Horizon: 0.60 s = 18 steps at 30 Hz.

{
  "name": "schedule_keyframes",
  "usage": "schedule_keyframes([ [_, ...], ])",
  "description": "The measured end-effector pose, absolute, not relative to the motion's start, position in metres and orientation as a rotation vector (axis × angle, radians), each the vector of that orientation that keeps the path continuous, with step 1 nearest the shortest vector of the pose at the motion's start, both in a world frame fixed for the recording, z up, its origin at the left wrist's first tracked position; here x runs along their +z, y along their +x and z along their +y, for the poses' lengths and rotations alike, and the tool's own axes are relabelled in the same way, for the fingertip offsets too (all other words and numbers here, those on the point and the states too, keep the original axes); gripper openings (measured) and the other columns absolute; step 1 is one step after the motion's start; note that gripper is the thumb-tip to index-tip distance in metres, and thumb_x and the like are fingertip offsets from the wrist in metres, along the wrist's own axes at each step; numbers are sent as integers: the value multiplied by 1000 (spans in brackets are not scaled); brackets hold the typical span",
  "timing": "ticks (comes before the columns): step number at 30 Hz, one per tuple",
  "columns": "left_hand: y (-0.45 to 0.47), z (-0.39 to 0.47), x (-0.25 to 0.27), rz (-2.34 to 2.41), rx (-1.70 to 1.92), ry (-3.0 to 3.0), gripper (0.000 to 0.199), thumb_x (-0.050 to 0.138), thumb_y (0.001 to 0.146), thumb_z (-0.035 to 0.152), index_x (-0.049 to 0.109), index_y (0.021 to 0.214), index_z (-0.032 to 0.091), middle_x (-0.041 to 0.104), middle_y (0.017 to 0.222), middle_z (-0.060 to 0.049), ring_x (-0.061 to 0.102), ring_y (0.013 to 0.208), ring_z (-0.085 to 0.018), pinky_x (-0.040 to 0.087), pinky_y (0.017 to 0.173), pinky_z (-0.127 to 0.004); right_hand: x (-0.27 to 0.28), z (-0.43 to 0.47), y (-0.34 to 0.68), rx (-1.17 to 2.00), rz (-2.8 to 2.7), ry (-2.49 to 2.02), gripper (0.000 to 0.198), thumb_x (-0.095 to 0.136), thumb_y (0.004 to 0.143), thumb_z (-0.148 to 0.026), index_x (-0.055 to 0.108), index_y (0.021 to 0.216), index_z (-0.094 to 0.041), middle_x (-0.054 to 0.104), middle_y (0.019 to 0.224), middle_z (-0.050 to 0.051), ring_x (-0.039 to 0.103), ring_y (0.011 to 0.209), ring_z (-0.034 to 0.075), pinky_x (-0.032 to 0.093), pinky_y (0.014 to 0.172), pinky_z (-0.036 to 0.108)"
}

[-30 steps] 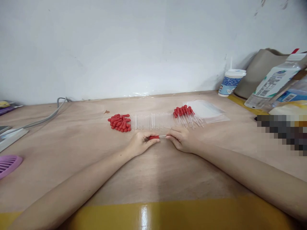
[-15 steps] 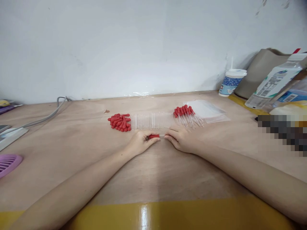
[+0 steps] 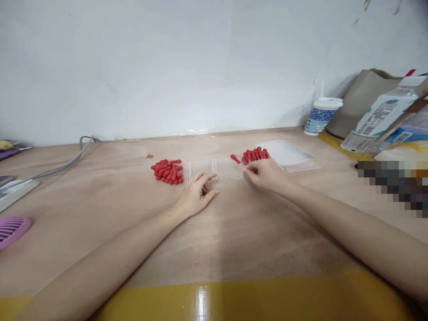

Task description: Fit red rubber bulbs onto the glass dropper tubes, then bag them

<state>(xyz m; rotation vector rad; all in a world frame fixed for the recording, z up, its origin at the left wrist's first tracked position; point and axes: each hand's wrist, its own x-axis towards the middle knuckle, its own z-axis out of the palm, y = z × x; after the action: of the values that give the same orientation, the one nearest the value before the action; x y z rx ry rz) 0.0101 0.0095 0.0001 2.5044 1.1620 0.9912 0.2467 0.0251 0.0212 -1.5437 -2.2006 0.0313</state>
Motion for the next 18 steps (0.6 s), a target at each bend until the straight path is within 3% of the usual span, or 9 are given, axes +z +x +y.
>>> schedule_keyframes([
  [4,11,9,-1,1123,949,2550,27,54,80,25,55,106,19,52,86,-3,51,64,-9,48,62,-25,33,48,244,38,-2014,-1857,33,44,80,-31,62,57,-16,60,57,6,54,58,16,37,57,26],
  [12,11,9,-3,1093,942,2539,17,54,79,23,59,94,17,52,88,-3,51,64,-9,47,62,-25,23,72,214,-57,-1862,-2163,29,43,80,-26,66,91,-12,64,92,16,59,86,24,43,71,31],
  [18,11,9,-3,1074,921,2520,14,53,80,22,60,90,17,53,90,-4,53,64,-9,47,62,-25,18,75,207,-89,-1931,-2126,29,43,80,-26,66,91,-13,64,89,16,61,84,26,44,68,32],
])
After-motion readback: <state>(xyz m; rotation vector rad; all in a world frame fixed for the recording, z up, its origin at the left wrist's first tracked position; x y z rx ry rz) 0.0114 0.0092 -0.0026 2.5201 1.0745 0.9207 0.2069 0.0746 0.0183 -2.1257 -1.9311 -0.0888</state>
